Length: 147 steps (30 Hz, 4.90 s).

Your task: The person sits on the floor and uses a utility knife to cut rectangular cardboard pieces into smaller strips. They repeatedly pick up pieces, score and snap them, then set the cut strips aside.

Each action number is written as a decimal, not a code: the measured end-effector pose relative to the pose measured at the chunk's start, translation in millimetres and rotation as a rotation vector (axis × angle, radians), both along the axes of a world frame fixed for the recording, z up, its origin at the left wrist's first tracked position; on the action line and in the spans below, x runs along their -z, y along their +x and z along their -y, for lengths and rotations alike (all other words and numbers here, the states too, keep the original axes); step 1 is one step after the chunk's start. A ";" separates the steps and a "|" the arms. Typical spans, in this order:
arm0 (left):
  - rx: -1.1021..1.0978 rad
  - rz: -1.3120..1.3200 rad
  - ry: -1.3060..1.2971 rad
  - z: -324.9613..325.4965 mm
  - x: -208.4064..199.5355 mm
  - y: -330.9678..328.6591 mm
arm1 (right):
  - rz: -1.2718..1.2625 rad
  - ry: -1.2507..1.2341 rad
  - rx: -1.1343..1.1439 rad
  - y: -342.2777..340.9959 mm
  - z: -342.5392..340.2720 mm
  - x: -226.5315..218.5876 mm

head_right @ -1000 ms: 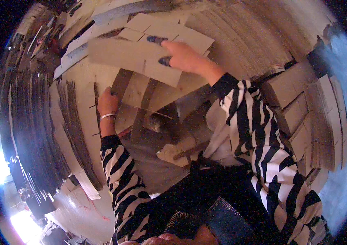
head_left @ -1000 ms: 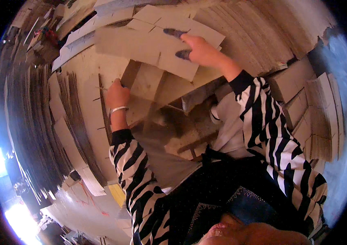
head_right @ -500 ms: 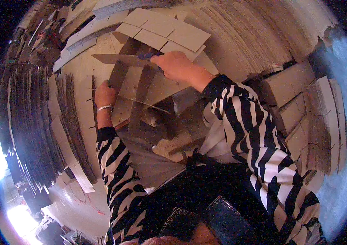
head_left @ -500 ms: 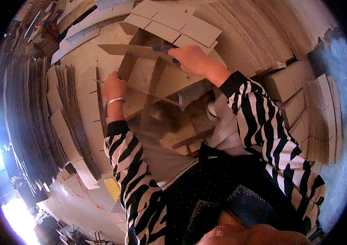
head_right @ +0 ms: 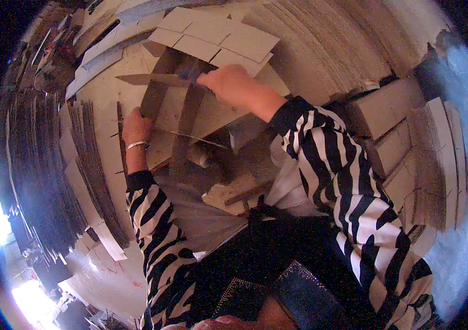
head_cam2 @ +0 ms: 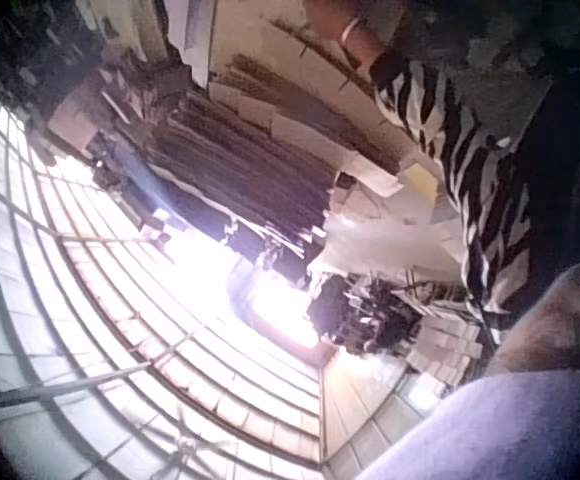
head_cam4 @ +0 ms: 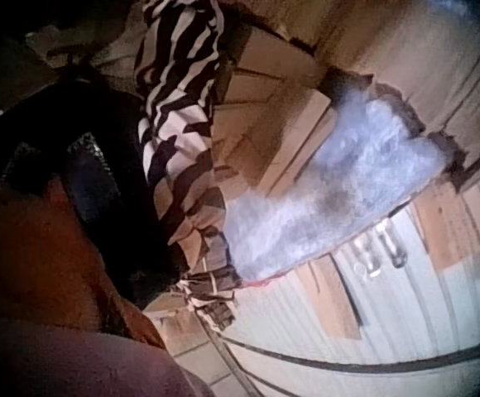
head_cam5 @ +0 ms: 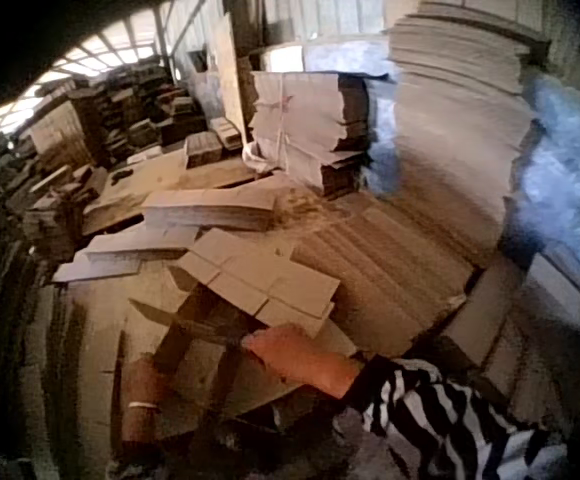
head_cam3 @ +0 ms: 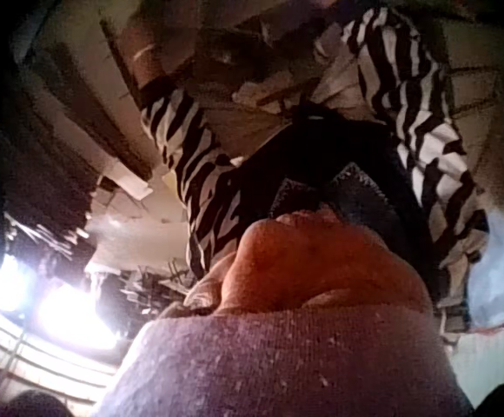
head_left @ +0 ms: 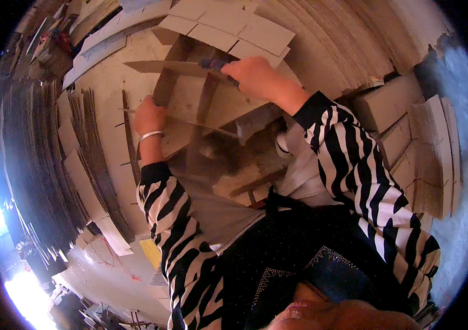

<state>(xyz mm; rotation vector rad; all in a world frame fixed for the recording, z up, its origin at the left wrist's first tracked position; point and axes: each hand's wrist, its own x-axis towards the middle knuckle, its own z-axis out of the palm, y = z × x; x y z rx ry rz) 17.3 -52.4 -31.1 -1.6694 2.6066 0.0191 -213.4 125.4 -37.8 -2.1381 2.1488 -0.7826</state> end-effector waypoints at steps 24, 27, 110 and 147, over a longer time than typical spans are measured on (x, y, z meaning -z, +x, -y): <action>0.410 -0.126 0.111 -65.8 7.0 -51.3 | -0.106 0.266 0.012 16.7 1.3 3.7; 0.413 -0.258 0.133 -65.7 8.7 -36.9 | 0.047 -0.195 0.144 -11.6 0.3 -11.0; 0.235 -0.163 -0.414 -5.6 -45.1 224.2 | -0.048 0.256 0.199 15.8 19.5 3.8; 0.495 -0.727 0.044 -11.4 36.3 20.7 | -0.017 0.177 0.086 30.4 19.0 -4.5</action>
